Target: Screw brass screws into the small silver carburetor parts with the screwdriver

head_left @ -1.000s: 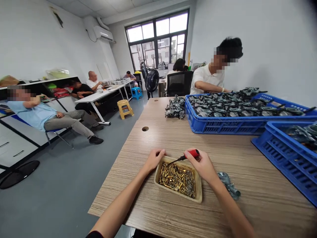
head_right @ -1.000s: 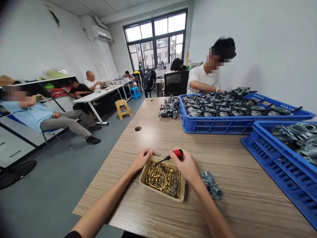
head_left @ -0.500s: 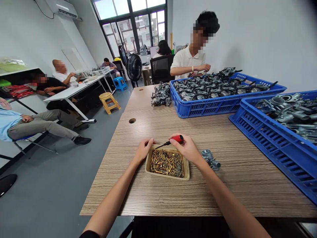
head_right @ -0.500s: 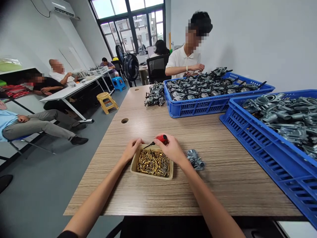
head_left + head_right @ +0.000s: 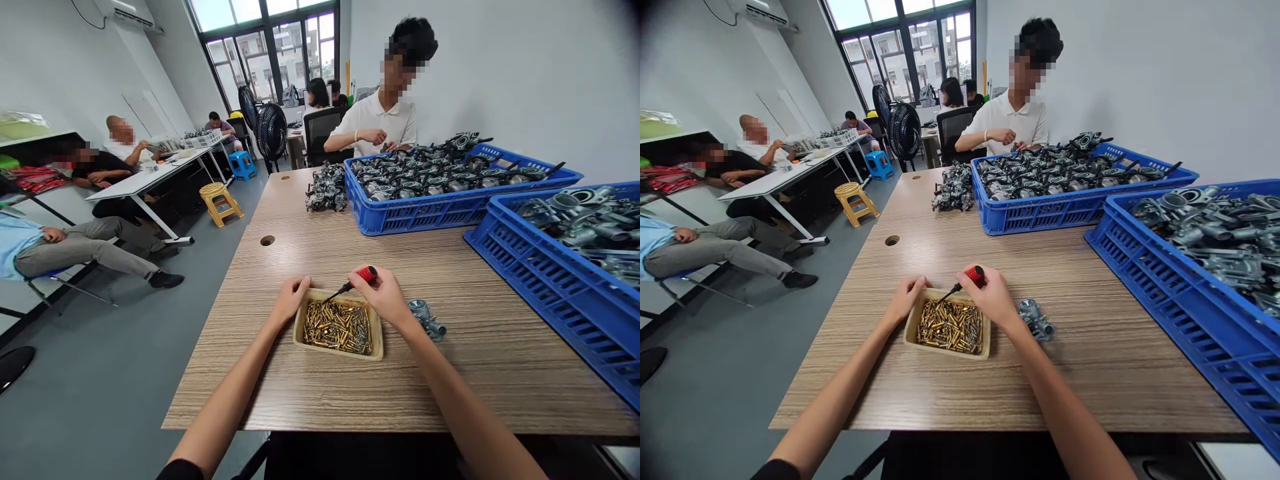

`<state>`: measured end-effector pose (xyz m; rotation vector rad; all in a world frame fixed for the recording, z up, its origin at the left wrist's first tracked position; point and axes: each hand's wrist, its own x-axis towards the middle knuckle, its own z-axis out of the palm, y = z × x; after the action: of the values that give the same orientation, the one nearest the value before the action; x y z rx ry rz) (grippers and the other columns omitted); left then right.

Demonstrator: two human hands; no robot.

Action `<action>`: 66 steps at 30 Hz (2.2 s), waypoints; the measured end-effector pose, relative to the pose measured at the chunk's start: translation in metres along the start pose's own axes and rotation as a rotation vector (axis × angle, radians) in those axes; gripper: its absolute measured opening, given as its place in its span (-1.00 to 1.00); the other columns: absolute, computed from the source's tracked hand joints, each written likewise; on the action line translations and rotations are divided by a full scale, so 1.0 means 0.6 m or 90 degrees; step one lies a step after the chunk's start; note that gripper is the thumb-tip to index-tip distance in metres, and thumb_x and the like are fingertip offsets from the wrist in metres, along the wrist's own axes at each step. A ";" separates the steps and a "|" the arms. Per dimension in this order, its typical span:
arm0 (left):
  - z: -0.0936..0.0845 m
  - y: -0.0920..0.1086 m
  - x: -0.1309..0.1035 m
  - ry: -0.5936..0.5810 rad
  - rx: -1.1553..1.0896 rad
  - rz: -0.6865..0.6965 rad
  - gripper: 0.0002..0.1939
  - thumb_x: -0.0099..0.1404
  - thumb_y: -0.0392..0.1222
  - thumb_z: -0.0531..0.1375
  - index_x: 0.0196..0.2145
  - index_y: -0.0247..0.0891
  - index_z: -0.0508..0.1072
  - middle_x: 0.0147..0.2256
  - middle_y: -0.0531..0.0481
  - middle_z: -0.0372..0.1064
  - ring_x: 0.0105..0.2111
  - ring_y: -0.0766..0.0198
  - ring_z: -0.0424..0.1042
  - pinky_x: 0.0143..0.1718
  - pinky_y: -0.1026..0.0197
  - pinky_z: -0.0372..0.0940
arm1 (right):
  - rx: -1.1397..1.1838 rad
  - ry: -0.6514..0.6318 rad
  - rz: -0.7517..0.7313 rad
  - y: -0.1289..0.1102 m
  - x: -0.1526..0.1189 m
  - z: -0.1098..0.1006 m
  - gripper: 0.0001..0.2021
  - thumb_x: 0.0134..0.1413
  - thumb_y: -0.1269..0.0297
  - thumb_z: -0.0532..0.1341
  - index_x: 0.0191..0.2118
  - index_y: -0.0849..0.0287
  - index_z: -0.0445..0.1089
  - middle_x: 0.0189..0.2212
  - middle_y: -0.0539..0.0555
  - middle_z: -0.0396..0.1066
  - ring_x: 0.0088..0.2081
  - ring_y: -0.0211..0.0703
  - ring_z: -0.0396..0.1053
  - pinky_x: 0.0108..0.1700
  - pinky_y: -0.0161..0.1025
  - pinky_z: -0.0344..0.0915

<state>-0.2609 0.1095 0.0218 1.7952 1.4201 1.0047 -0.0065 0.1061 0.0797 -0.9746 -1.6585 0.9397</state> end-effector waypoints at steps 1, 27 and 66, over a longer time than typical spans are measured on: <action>0.000 0.000 0.000 -0.001 0.000 -0.001 -0.38 0.47 0.20 -0.04 -0.41 -0.33 0.55 -0.42 -0.07 0.50 -0.36 0.17 0.40 -0.26 0.18 0.22 | 0.009 0.005 0.000 0.001 0.000 0.000 -0.69 0.20 0.02 0.30 -0.36 0.18 0.47 -0.44 0.03 0.44 -0.36 -0.17 0.34 -0.28 -0.27 0.26; 0.000 0.006 0.000 0.005 -0.002 0.006 -0.41 0.47 0.16 -0.03 -0.43 -0.33 0.55 -0.44 -0.07 0.50 -0.38 0.19 0.41 -0.28 0.20 0.24 | -0.038 -0.123 -0.026 -0.010 -0.003 0.006 -0.74 0.27 0.07 0.23 -0.28 0.15 0.50 -0.34 0.05 0.52 -0.29 -0.13 0.41 -0.21 -0.25 0.28; -0.001 0.010 -0.003 0.002 0.005 -0.010 -0.38 0.46 0.20 -0.04 -0.42 -0.32 0.54 -0.43 -0.08 0.51 -0.37 0.16 0.42 -0.25 0.18 0.24 | -0.073 0.000 -0.065 -0.018 -0.007 -0.006 -0.73 0.28 0.05 0.22 -0.31 0.13 0.46 -0.39 0.05 0.49 -0.33 -0.11 0.40 -0.22 -0.21 0.29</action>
<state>-0.2585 0.1067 0.0269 1.7863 1.4394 0.9957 -0.0039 0.0987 0.0887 -0.9563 -1.7598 0.7841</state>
